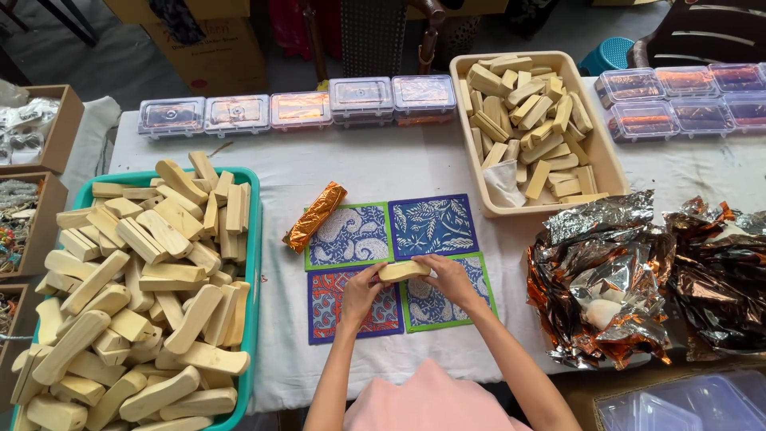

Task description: The person wraps wooden blocks in metallic foil and places them into a transparent plastic container.

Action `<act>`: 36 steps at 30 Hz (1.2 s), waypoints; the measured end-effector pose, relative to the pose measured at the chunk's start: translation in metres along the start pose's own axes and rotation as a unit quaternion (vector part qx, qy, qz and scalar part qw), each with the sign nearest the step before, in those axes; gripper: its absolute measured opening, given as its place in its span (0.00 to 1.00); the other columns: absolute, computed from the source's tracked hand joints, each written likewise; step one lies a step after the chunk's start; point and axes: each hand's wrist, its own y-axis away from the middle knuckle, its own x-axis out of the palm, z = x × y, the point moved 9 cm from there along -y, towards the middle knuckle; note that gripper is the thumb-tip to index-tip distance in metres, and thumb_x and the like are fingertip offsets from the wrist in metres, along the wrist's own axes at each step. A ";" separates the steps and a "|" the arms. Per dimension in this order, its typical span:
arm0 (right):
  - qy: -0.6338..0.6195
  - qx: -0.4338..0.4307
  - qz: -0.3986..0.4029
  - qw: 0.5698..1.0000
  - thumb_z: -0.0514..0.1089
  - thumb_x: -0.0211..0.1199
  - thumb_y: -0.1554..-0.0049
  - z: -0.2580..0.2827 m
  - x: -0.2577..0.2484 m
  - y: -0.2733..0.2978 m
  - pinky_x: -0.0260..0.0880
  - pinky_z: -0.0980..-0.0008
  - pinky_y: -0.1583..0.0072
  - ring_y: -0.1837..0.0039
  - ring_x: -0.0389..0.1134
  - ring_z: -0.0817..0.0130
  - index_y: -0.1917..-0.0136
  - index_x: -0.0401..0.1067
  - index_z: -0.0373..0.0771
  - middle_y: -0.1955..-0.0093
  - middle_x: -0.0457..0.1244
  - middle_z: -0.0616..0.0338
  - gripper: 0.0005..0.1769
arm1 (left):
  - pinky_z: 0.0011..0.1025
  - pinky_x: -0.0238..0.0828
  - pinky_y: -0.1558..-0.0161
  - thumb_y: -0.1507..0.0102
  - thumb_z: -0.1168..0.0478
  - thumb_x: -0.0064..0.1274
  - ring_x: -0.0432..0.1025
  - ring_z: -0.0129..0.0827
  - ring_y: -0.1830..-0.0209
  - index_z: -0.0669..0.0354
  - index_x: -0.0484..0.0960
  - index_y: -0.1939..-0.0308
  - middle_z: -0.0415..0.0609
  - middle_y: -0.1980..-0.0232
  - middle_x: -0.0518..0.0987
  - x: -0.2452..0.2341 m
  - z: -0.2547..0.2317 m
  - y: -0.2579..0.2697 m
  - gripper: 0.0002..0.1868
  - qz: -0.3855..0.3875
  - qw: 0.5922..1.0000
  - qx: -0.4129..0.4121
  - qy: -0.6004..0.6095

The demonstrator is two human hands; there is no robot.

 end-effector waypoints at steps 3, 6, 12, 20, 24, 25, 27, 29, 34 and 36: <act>0.005 -0.026 -0.036 0.999 0.41 0.74 0.52 0.009 -0.009 0.001 0.74 0.61 0.43 0.42 0.72 0.57 0.34 0.73 0.51 0.41 0.69 0.59 0.32 | 0.35 0.80 0.57 0.43 0.66 0.62 0.83 0.40 0.57 0.46 0.80 0.38 0.49 0.45 0.84 -0.007 -0.008 0.004 0.29 0.000 0.999 -0.019 0.029; 0.001 -0.043 -0.039 0.998 0.36 0.73 0.55 0.002 0.002 0.005 0.73 0.60 0.41 0.41 0.72 0.57 0.34 0.73 0.49 0.39 0.70 0.58 0.34 | 0.35 0.80 0.56 0.44 0.68 0.62 0.82 0.41 0.54 0.47 0.80 0.37 0.51 0.43 0.84 -0.005 -0.009 0.007 0.30 -0.030 0.998 0.052 0.015; -0.048 0.061 0.000 0.997 0.37 0.73 0.53 -0.022 0.017 0.005 0.76 0.64 0.42 0.46 0.74 0.61 0.35 0.74 0.49 0.42 0.71 0.59 0.32 | 0.35 0.78 0.56 0.45 0.66 0.66 0.82 0.39 0.58 0.43 0.82 0.38 0.51 0.50 0.85 0.001 0.007 0.012 0.30 -0.001 0.998 -0.063 0.031; -0.065 0.086 -0.008 0.994 0.38 0.75 0.54 -0.020 0.015 0.008 0.76 0.66 0.46 0.49 0.75 0.64 0.37 0.74 0.48 0.44 0.71 0.59 0.30 | 0.30 0.81 0.54 0.46 0.69 0.63 0.84 0.33 0.54 0.44 0.83 0.40 0.48 0.51 0.87 0.008 0.017 0.010 0.30 -0.011 0.994 -0.069 0.085; -0.072 0.079 -0.024 0.994 0.40 0.76 0.54 -0.016 0.011 0.005 0.77 0.66 0.48 0.49 0.75 0.64 0.38 0.75 0.48 0.46 0.71 0.59 0.29 | 0.30 0.81 0.53 0.46 0.69 0.64 0.84 0.32 0.53 0.46 0.83 0.41 0.48 0.51 0.88 0.006 0.018 0.007 0.29 -0.019 0.991 -0.058 0.123; -0.072 0.080 -0.024 0.994 0.40 0.76 0.54 -0.016 0.013 0.006 0.77 0.66 0.48 0.49 0.75 0.64 0.38 0.75 0.48 0.46 0.71 0.59 0.29 | 0.30 0.81 0.53 0.46 0.69 0.64 0.84 0.32 0.53 0.46 0.83 0.41 0.48 0.51 0.88 0.005 0.016 0.009 0.29 -0.019 0.991 -0.058 0.122; -0.053 0.077 -0.023 0.995 0.40 0.76 0.55 -0.017 0.013 0.005 0.76 0.67 0.48 0.51 0.75 0.65 0.38 0.75 0.49 0.46 0.71 0.61 0.30 | 0.31 0.81 0.53 0.46 0.70 0.64 0.83 0.33 0.53 0.48 0.84 0.41 0.49 0.50 0.87 0.003 0.009 0.009 0.28 -0.024 0.994 -0.041 0.100; -0.042 0.081 -0.025 0.995 0.40 0.76 0.54 -0.019 0.015 0.007 0.76 0.66 0.47 0.50 0.75 0.65 0.38 0.75 0.50 0.46 0.71 0.62 0.30 | 0.30 0.81 0.54 0.45 0.69 0.64 0.84 0.33 0.53 0.47 0.84 0.41 0.48 0.51 0.87 0.004 0.009 0.011 0.28 -0.019 0.993 -0.052 0.100; -0.024 0.040 -0.087 0.995 0.43 0.77 0.56 -0.021 0.016 0.010 0.73 0.61 0.46 0.46 0.72 0.60 0.39 0.75 0.51 0.45 0.71 0.61 0.30 | 0.29 0.82 0.52 0.46 0.70 0.62 0.84 0.32 0.52 0.46 0.83 0.40 0.48 0.51 0.88 0.004 0.012 0.007 0.29 -0.022 0.991 -0.062 0.115; -0.010 0.088 -0.045 0.995 0.43 0.75 0.53 -0.027 0.021 0.011 0.73 0.62 0.44 0.44 0.72 0.62 0.38 0.75 0.53 0.45 0.71 0.65 0.29 | 0.31 0.80 0.54 0.45 0.68 0.65 0.83 0.32 0.54 0.45 0.83 0.40 0.49 0.52 0.87 0.001 0.006 0.011 0.29 -0.020 0.994 -0.057 0.087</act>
